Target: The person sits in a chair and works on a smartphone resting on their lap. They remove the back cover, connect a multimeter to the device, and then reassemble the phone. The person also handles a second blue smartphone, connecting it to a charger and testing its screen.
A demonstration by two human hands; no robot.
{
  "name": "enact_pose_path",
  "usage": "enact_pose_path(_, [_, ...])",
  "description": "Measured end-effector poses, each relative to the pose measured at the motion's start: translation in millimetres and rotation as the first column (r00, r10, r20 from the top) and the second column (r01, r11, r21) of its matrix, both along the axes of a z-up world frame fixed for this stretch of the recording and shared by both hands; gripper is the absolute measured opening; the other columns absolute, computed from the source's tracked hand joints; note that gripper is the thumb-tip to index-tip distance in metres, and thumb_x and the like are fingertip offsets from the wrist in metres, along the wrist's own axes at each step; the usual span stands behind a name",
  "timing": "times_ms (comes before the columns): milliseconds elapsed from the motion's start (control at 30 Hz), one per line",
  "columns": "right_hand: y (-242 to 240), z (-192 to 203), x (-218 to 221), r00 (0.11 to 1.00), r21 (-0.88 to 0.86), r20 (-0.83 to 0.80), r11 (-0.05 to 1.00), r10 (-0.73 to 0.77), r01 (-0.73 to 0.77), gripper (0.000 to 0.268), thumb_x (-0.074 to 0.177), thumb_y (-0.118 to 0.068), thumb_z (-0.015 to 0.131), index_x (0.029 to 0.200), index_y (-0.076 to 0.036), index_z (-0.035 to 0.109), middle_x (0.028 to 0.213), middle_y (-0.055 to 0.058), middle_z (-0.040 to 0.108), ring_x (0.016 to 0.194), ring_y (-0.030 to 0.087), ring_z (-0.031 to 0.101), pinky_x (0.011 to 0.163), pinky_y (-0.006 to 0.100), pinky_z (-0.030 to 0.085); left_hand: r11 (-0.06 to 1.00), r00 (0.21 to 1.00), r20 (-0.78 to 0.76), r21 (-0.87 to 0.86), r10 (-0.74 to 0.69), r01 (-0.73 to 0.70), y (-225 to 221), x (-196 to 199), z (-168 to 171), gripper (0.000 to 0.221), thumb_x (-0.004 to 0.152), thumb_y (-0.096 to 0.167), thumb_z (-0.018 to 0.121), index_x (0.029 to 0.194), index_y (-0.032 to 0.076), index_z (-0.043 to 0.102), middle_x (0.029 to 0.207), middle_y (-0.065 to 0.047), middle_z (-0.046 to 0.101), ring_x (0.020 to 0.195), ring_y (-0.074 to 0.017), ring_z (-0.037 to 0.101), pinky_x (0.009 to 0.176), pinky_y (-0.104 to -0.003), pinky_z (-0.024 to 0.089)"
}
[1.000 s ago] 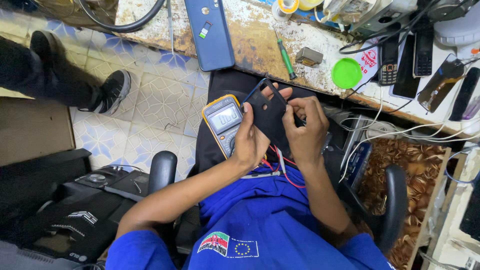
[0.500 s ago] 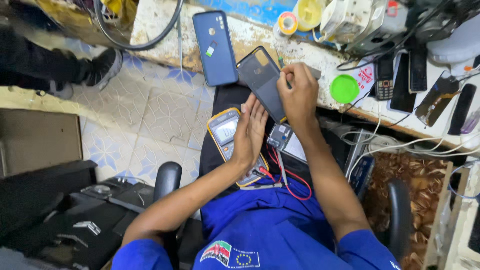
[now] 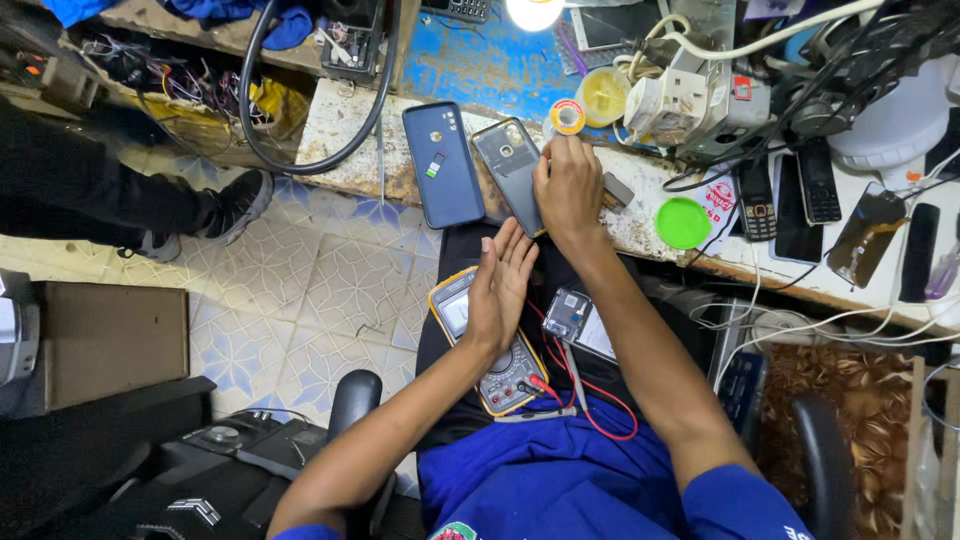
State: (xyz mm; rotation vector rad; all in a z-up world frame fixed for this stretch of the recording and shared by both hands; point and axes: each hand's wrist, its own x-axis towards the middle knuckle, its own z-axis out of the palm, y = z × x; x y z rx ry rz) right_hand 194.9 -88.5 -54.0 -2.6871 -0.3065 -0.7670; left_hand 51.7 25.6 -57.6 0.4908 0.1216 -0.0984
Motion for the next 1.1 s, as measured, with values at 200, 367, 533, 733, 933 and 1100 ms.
enact_pose_path(200, [-6,55,-65,0.985,0.019,-0.046,0.986,0.164,-0.164,0.012,0.093,-0.008,0.071,0.099,-0.008,0.060,0.089,0.007,0.049,0.091,0.032,0.058,0.080,0.041,0.047,0.998,1.000,0.015,0.069,-0.004,0.003,3,2,-2,0.079,0.105,0.048,0.046,0.157,-0.006,0.022,0.159,-0.028,0.025,0.151,-0.0382,0.025,0.124,-0.047,0.023])
enact_pose_path(367, [-59,50,-151,0.943,-0.107,-0.280,0.970,0.180,-0.217,0.026,0.095,-0.038,0.071,0.100,-0.014,0.063,0.084,0.003,0.056,0.091,0.027,0.062,0.079,0.039,0.048,0.960,0.999,-0.008,0.277,0.033,-0.029,6,-10,36,0.069,0.105,0.037,0.049,0.152,-0.010,0.033,0.154,-0.030,0.033,0.148,-0.0427,0.031,0.123,-0.049,0.027])
enact_pose_path(533, [-109,29,-202,0.806,-0.259,-0.581,0.913,0.113,-0.314,0.064,0.081,-0.051,0.073,0.127,-0.009,0.060,0.111,0.014,0.057,0.103,0.035,0.057,0.084,0.044,0.046,0.922,0.997,-0.043,0.386,0.057,-0.036,0,-15,28,0.058,0.105,0.031,0.050,0.148,-0.008,0.043,0.150,-0.027,0.042,0.145,-0.0398,0.037,0.122,-0.047,0.031])
enact_pose_path(733, [-127,20,-206,0.755,-0.154,-0.646,0.951,0.110,-0.270,0.073,0.076,-0.041,0.082,0.136,-0.009,0.053,0.103,0.012,0.055,0.098,0.036,0.059,0.082,0.045,0.046,0.902,0.992,-0.080,0.428,0.094,-0.051,-4,-17,24,0.054,0.105,0.029,0.053,0.145,-0.006,0.048,0.144,-0.026,0.047,0.140,-0.0388,0.042,0.120,-0.048,0.033])
enact_pose_path(933, [-138,22,-205,0.461,0.280,-0.855,0.960,0.237,0.027,0.035,0.086,-0.037,0.077,0.101,-0.009,0.062,0.077,0.024,0.069,0.078,0.045,0.067,0.070,0.048,0.045,0.879,0.989,-0.050,0.466,0.137,-0.098,-4,-22,20,0.049,0.106,0.028,0.054,0.142,-0.005,0.049,0.138,-0.026,0.050,0.137,-0.0399,0.046,0.118,-0.049,0.035])
enact_pose_path(1100, [-132,93,-215,0.622,0.649,-0.662,0.735,0.418,0.196,0.029,0.085,-0.031,0.082,0.090,-0.011,0.061,0.060,-0.003,0.054,0.058,0.008,0.048,0.054,0.023,0.037,0.757,0.963,0.175,0.595,0.207,-0.271,-1,-32,52,0.042,0.106,0.034,0.056,0.137,0.005,0.055,0.132,-0.012,0.058,0.130,-0.0223,0.052,0.115,-0.039,0.041])
